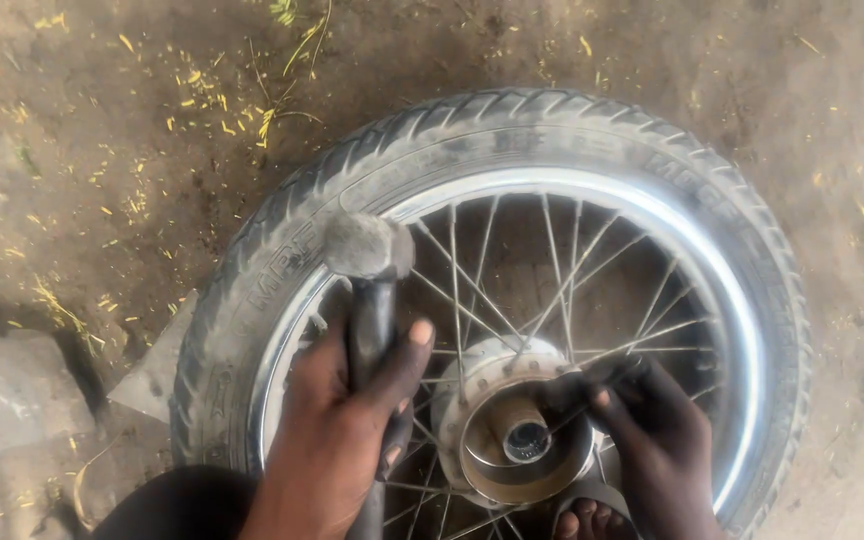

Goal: The person sits on the ground beside a spoked motorcycle wheel and repeatedly hammers a component into the wheel hub, holding the part in place with one hand while striking it with a hammer. The wheel lies flat on the dirt ground with hand tools scattered nearby.

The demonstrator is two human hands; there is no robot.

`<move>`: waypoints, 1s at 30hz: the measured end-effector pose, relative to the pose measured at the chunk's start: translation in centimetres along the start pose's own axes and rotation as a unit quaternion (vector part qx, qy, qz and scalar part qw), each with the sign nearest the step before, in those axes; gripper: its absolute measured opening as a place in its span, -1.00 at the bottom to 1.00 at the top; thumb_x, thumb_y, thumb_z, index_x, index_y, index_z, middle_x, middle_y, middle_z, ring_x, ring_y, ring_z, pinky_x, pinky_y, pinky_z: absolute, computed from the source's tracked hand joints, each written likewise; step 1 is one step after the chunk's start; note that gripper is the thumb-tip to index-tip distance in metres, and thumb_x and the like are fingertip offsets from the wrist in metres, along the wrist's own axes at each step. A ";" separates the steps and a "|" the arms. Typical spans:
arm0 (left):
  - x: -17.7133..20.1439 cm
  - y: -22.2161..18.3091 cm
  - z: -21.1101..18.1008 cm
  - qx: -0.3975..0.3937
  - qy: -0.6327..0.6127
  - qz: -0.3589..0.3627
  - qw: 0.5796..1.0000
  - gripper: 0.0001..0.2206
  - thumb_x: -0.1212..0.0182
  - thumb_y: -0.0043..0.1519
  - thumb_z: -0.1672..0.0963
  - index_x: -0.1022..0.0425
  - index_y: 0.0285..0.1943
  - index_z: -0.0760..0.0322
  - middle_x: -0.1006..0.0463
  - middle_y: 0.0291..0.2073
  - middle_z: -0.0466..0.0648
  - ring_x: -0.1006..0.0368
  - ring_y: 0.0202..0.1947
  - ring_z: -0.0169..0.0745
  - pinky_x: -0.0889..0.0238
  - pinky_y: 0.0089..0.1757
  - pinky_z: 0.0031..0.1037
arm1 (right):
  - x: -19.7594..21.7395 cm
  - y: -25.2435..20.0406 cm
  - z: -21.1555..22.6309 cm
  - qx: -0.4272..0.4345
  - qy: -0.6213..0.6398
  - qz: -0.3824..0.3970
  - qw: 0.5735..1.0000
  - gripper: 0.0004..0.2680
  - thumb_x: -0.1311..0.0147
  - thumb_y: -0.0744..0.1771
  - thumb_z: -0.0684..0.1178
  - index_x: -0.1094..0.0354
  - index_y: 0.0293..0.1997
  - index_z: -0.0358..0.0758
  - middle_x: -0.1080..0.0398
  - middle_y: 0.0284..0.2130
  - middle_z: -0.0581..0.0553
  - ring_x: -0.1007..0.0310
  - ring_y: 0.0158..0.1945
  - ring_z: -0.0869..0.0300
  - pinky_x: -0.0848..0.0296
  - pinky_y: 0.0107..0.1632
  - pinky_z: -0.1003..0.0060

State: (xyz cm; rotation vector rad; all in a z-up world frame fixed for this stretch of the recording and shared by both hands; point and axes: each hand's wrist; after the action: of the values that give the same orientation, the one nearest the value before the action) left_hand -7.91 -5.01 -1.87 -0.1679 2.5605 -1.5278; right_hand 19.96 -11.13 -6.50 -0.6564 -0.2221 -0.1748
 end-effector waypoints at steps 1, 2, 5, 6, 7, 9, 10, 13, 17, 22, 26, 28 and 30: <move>0.2 0.3 0.2 -0.020 0.004 0.005 1.000 -0.64 -0.37 0.13 -0.04 -0.48 -0.23 0.32 -0.35 -0.70 -0.07 -0.21 -0.78 -0.33 -0.09 -0.68 -0.44 | -0.3 0.0 0.0 0.007 0.002 -0.002 1.000 -0.86 -0.09 0.30 -0.28 -0.42 -0.07 -0.42 -0.56 -0.19 -0.23 -0.60 -0.04 0.10 -0.56 0.08 0.19; 0.4 0.3 0.7 -0.035 0.007 0.009 0.999 -0.64 -0.37 0.16 -0.03 -0.48 -0.16 0.33 -0.37 -0.68 -0.06 -0.23 -0.76 -0.32 -0.12 -0.69 -0.43 | -0.4 -0.3 0.0 0.009 0.004 -0.003 1.000 -0.86 -0.08 0.30 -0.28 -0.42 -0.07 -0.42 -0.57 -0.19 -0.23 -0.62 -0.04 0.11 -0.56 0.08 0.20; 0.5 0.0 0.4 -0.054 0.004 0.007 0.998 -0.63 -0.37 0.16 -0.06 -0.53 -0.19 0.33 -0.37 -0.68 -0.10 -0.27 -0.73 -0.37 -0.14 -0.66 -0.47 | -0.6 -0.2 -0.5 0.033 -0.048 0.005 0.998 -0.86 -0.09 0.32 -0.27 -0.41 -0.06 -0.45 -0.56 -0.19 -0.22 -0.57 -0.08 0.13 -0.51 0.02 0.25; 0.7 0.3 0.8 -0.055 0.000 0.005 0.998 -0.63 -0.37 0.16 -0.06 -0.53 -0.19 0.33 -0.37 -0.68 -0.10 -0.27 -0.73 -0.37 -0.14 -0.66 -0.47 | -0.6 -0.2 -0.8 0.035 -0.050 0.009 0.998 -0.86 -0.09 0.32 -0.27 -0.41 -0.06 -0.45 -0.56 -0.19 -0.22 -0.57 -0.08 0.13 -0.51 0.02 0.25; 0.8 0.5 1.2 -0.071 -0.007 0.025 0.997 -0.62 -0.36 0.18 -0.07 -0.50 -0.15 0.31 -0.39 -0.66 -0.11 -0.28 -0.72 -0.36 -0.16 -0.66 -0.45 | -0.5 -0.1 -1.0 0.037 -0.060 0.016 0.997 -0.86 -0.09 0.32 -0.27 -0.44 -0.07 -0.47 -0.57 -0.22 -0.24 -0.58 -0.10 0.13 -0.52 0.02 0.25; 0.8 0.3 1.3 -0.080 -0.016 0.042 0.996 -0.60 -0.35 0.20 -0.08 -0.47 -0.10 0.28 -0.41 -0.65 -0.11 -0.29 -0.72 -0.35 -0.18 -0.67 -0.44 | -0.5 -0.4 -1.3 0.033 -0.072 0.027 0.996 -0.86 -0.09 0.32 -0.27 -0.47 -0.07 -0.49 -0.58 -0.26 -0.25 -0.59 -0.12 0.12 -0.52 0.01 0.26; 0.7 0.1 0.8 -0.062 0.005 0.037 0.997 -0.59 -0.30 0.15 -0.11 -0.46 -0.21 0.30 -0.41 -0.69 -0.11 -0.30 -0.74 -0.34 -0.21 -0.67 -0.43 | -0.6 -0.4 -1.2 0.035 -0.063 0.033 0.997 -0.85 -0.06 0.32 -0.27 -0.45 -0.05 -0.49 -0.58 -0.24 -0.25 -0.58 -0.10 0.12 -0.52 0.03 0.26; 0.7 0.1 0.9 -0.053 0.020 0.049 0.997 -0.58 -0.25 0.16 -0.13 -0.48 -0.26 0.29 -0.41 -0.70 -0.11 -0.31 -0.74 -0.34 -0.24 -0.65 -0.44 | -1.1 -0.7 -0.5 0.019 -0.023 0.053 0.998 -0.83 -0.01 0.33 -0.27 -0.44 -0.03 -0.49 -0.59 -0.25 -0.28 -0.61 -0.12 0.09 -0.56 0.00 0.20; 0.6 0.4 1.6 -0.068 0.013 0.072 0.995 -0.59 -0.23 0.21 -0.14 -0.48 -0.22 0.25 -0.44 -0.68 -0.13 -0.34 -0.73 -0.36 -0.27 -0.65 -0.46 | -2.1 -1.3 0.0 0.000 0.000 0.071 0.997 -0.84 0.04 0.34 -0.28 -0.45 -0.06 -0.51 -0.59 -0.28 -0.32 -0.65 -0.15 0.03 -0.64 -0.01 0.13; 0.8 0.2 1.5 -0.079 0.018 0.065 0.995 -0.58 -0.23 0.23 -0.14 -0.48 -0.20 0.26 -0.42 -0.68 -0.12 -0.34 -0.72 -0.35 -0.28 -0.63 -0.46 | -2.5 -1.6 0.2 -0.010 -0.027 0.065 0.997 -0.83 0.04 0.34 -0.27 -0.47 -0.05 -0.50 -0.60 -0.32 -0.29 -0.65 -0.20 0.05 -0.63 -0.08 0.13; 0.8 0.3 1.8 -0.081 0.025 0.068 0.994 -0.58 -0.23 0.22 -0.15 -0.47 -0.20 0.23 -0.43 -0.67 -0.12 -0.34 -0.71 -0.34 -0.27 -0.62 -0.45 | -2.7 -1.7 0.8 0.014 -0.055 0.081 0.995 -0.83 0.04 0.35 -0.26 -0.48 -0.06 -0.49 -0.60 -0.32 -0.25 -0.65 -0.19 0.09 -0.63 -0.07 0.17; 0.7 0.2 1.6 -0.075 0.035 0.065 0.994 -0.57 -0.23 0.21 -0.16 -0.46 -0.22 0.22 -0.41 -0.67 -0.13 -0.33 -0.71 -0.35 -0.28 -0.62 -0.45 | -2.6 -1.7 0.6 0.008 -0.058 0.072 0.996 -0.82 0.04 0.35 -0.26 -0.49 -0.04 -0.48 -0.60 -0.31 -0.25 -0.64 -0.18 0.10 -0.63 -0.05 0.18; 0.6 0.0 1.1 -0.069 0.045 0.062 0.995 -0.56 -0.22 0.20 -0.17 -0.46 -0.24 0.21 -0.38 -0.67 -0.14 -0.33 -0.71 -0.35 -0.28 -0.62 -0.45 | -2.4 -1.6 0.3 0.002 -0.061 0.063 0.996 -0.81 0.03 0.34 -0.26 -0.50 -0.03 -0.47 -0.60 -0.30 -0.24 -0.64 -0.18 0.10 -0.63 -0.04 0.18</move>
State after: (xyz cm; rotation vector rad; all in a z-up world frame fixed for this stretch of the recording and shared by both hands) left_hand -8.29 -6.07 -2.44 0.0446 2.6920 -1.3449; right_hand 17.20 -11.98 -5.95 -0.6750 -0.2967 -0.0135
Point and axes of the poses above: each hand's wrist, its own y-axis towards the middle knuckle, its own x-axis out of the back of the hand, z = x × y
